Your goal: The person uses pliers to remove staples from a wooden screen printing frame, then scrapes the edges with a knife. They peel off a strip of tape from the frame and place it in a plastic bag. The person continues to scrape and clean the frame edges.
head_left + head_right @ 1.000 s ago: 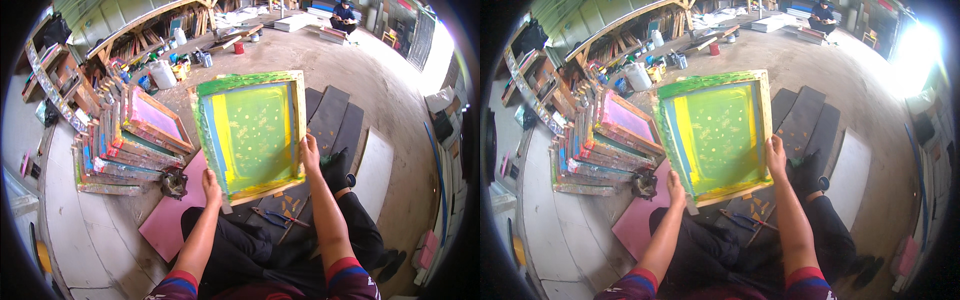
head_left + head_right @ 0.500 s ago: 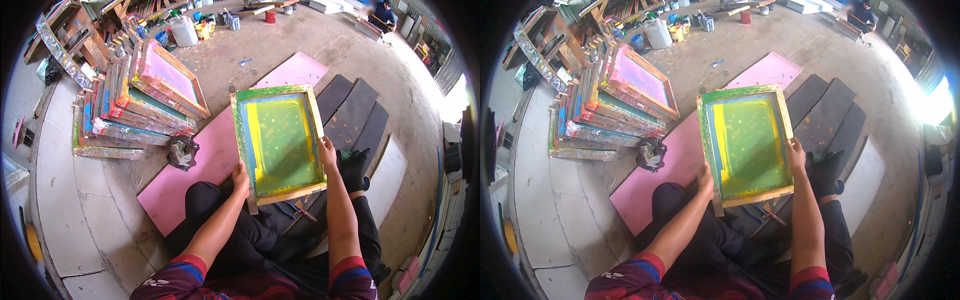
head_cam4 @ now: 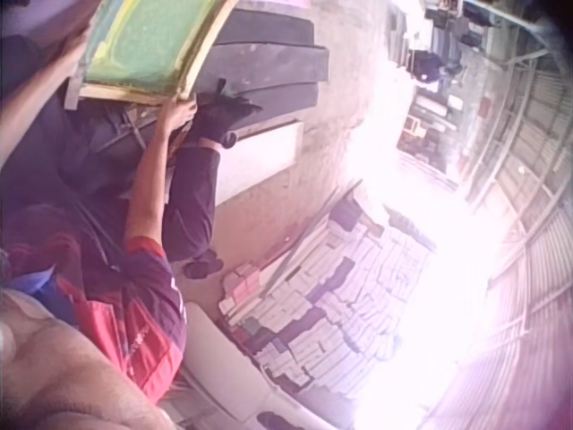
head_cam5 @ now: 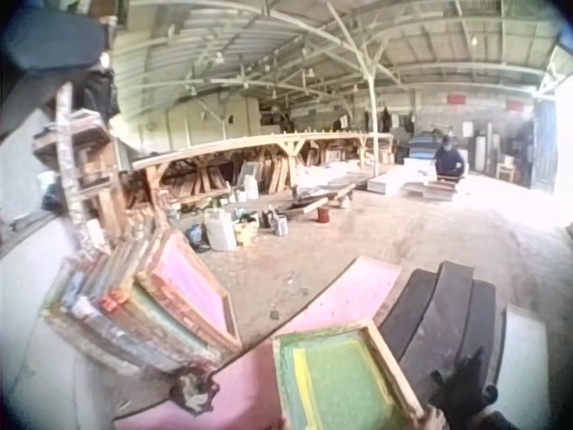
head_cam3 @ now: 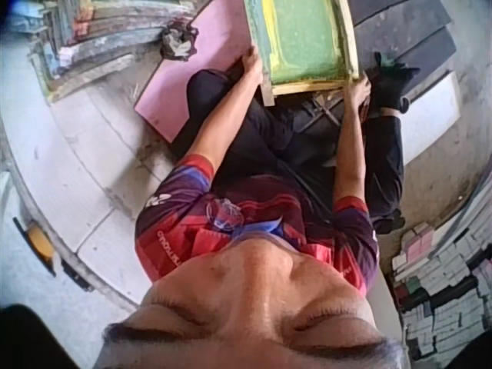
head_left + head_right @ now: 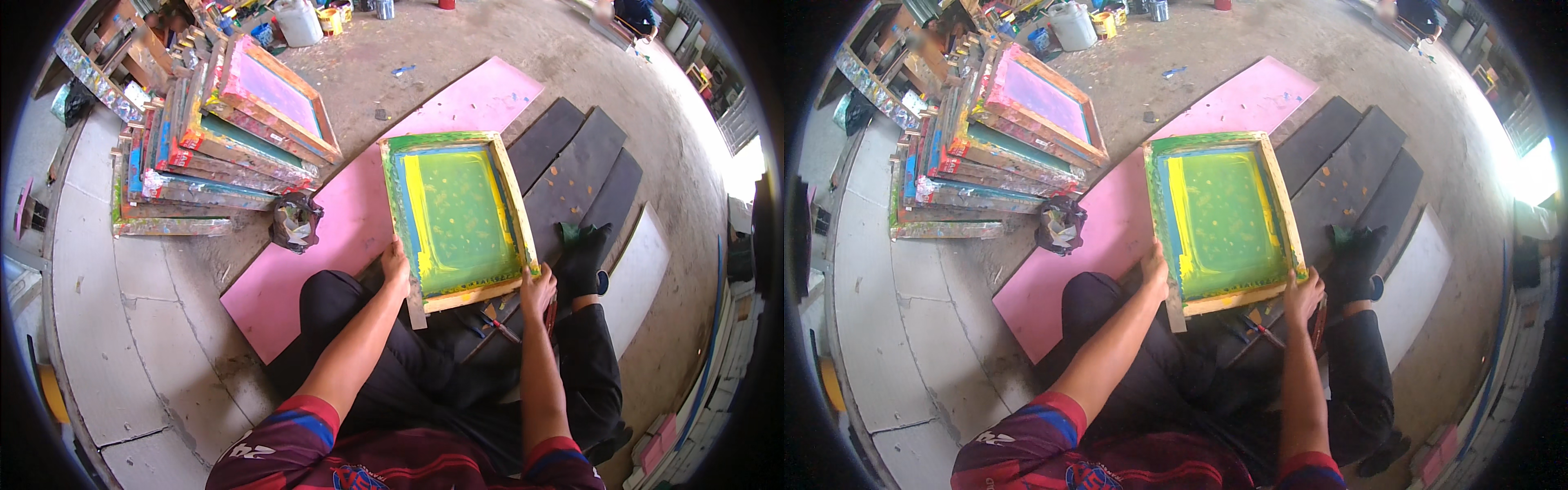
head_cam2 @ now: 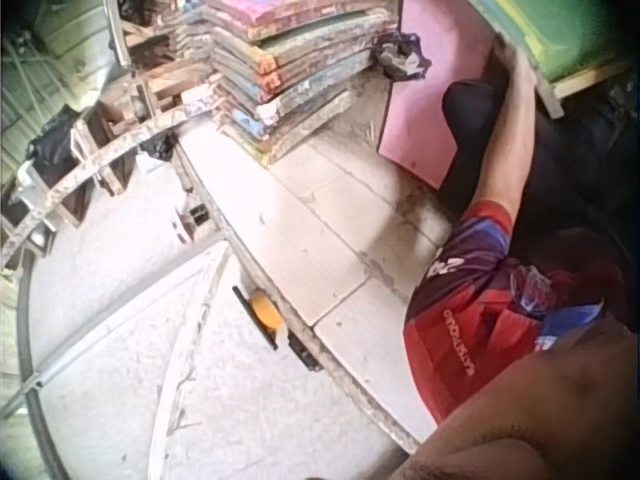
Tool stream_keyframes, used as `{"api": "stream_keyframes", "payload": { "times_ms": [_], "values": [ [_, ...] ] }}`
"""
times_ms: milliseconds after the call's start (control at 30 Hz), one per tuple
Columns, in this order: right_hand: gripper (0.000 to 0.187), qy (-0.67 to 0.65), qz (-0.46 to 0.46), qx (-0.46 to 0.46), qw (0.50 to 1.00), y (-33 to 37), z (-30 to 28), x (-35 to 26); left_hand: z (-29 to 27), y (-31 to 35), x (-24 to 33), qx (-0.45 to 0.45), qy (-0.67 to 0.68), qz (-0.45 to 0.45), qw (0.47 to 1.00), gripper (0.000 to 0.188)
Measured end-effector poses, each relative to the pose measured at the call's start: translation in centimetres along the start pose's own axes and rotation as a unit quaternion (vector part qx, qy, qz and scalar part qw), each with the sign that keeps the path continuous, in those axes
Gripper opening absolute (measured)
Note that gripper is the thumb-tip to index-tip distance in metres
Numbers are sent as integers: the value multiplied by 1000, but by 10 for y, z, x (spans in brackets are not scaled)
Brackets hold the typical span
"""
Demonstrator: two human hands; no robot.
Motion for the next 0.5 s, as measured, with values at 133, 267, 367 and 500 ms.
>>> {"api": "stream_keyframes", "payload": {
  "times_ms": [133,267,367,500],
  "values": [
    [82,-158,43,-78,983,23,29,33,7,19,37,30,-4,29,999,60],
    [86,-257,71,-123,956,12,52,22,19,27,46,47,-1,23,999,59],
    [84,-261,32,-148,953,14,49,-29,20,22,42,61,56,86,993,55],
    [82,-254,-45,-142,956,-5,48,-53,48,29,10,62,64,43,995,59]
  ]
}}
Point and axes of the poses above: each hand's wrist, its own y-axis away from the middle knuckle, its own z-axis out of the palm, x = y × z, the point moved 10 cm from there along -y, towards the middle knuckle, and after that the axes turned 15 degrees about z, right-handed, at the moved point
